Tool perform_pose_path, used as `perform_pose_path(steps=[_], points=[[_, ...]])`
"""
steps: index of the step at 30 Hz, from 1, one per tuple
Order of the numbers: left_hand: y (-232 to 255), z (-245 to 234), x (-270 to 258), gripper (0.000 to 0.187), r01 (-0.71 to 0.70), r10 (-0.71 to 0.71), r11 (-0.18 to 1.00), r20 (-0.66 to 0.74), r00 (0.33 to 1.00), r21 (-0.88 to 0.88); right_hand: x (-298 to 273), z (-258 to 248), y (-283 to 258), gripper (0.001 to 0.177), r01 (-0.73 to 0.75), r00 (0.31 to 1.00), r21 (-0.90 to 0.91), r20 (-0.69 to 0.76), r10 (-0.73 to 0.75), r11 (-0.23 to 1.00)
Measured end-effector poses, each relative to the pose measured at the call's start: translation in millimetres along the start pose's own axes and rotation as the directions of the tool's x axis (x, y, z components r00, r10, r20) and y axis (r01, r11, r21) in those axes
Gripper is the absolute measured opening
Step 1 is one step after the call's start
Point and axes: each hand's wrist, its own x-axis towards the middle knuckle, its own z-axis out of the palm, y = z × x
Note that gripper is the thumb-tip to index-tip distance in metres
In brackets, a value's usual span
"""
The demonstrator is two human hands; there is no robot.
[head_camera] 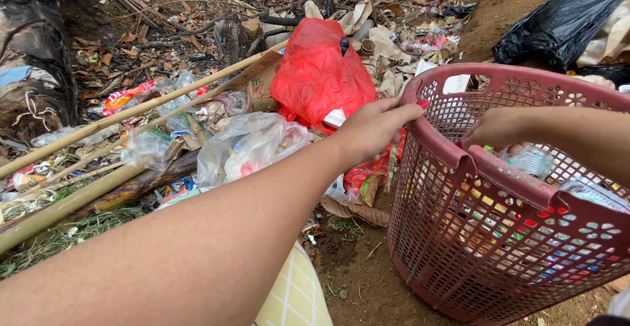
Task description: The person picks up plastic bags and other litter from the ground and places them into a red basket.
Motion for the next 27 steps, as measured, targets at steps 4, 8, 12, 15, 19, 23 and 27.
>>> perform_pose_path(steps=[4,8,12,15,19,23,27], points=[[1,0,0,0.055,0.007,-0.007,1.000,-0.004,1.000,0.028,8,-7,8,0.039,0.068,0.995,0.090,-0.082,-0.060,0.994],[4,0,-2,0.057,0.032,-0.033,0.997,0.002,0.999,0.076,5,-6,3,0.045,0.007,1.000,0.107,-0.026,-0.005,0.994],[5,1,-3,0.060,0.006,-0.006,0.998,-0.002,1.000,0.059,1,11,4,0.051,-0.050,0.998,0.103,0.037,0.046,0.993],[8,0,-3,0.058,0.031,-0.031,0.997,-0.002,1.000,0.071,11,9,9,0.060,0.050,0.998,0.045,0.033,-0.052,0.998],[9,-1,-3,0.056,0.014,-0.016,0.997,0.019,1.000,0.078,13,12,18,0.062,-0.009,0.998,0.199,0.063,-0.003,0.980],[6,-2,-3,0.055,0.025,-0.027,0.996,0.010,1.000,0.088,1,-2,5,0.056,0.073,0.997,0.082,0.025,-0.075,0.994],[6,-1,1,0.055,0.019,-0.019,0.998,0.012,1.000,0.055,-36,-35,-25,0.042,0.221,0.973,-0.086,-0.053,-0.226,0.971]])
